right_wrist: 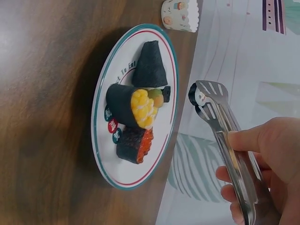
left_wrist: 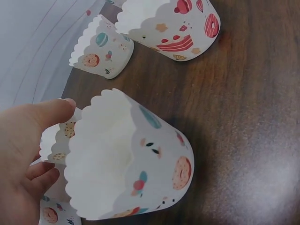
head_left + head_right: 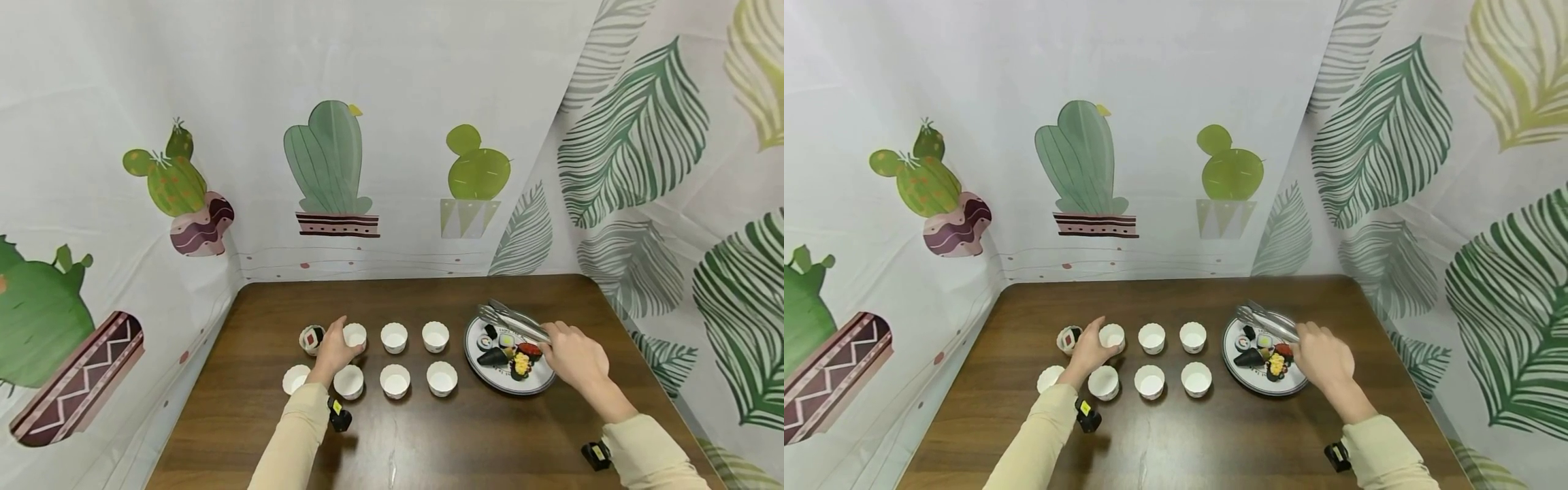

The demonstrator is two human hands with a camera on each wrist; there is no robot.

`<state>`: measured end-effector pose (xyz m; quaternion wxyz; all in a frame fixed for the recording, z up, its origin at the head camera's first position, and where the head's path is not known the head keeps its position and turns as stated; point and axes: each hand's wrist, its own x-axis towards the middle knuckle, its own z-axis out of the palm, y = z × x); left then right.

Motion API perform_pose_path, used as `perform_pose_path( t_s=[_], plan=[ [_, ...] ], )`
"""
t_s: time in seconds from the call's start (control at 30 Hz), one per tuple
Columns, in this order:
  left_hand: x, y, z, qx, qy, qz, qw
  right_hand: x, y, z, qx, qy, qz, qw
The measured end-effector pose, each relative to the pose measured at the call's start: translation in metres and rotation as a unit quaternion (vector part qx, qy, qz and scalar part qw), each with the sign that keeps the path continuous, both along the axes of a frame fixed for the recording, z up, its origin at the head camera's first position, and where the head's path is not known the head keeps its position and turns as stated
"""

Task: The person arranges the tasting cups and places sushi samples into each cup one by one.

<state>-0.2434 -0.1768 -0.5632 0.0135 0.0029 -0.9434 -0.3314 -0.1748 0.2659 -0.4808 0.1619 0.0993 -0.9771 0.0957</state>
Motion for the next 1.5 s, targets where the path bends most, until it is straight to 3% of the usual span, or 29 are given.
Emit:
perform_pose_path(
  t_s=[0.23,0.6,1.07,1.3,1.5],
  plan=[
    [0.001,0.002,-0.004,0.009,0.003,0.007,0.9999,-0.001,-0.006,0.003,0.004,-0.012,-0.002,1.0],
    [0.0,0.005,-0.002,-0.002,0.011,0.005,0.9999,-0.006,-0.027,0.01,0.003,0.044,0.021,0.999],
    [-0.002,0.003,-0.001,0.0,0.008,0.006,1.0,-0.019,-0.054,0.017,-0.006,0.042,0.041,0.998],
    [-0.001,0.003,0.001,0.009,0.003,0.009,0.9999,-0.027,-0.07,0.02,-0.004,0.007,0.043,0.999],
    [0.001,0.004,0.0,0.01,0.003,0.007,0.9999,-0.029,-0.082,0.019,-0.007,0.005,0.054,0.999]
  ],
)
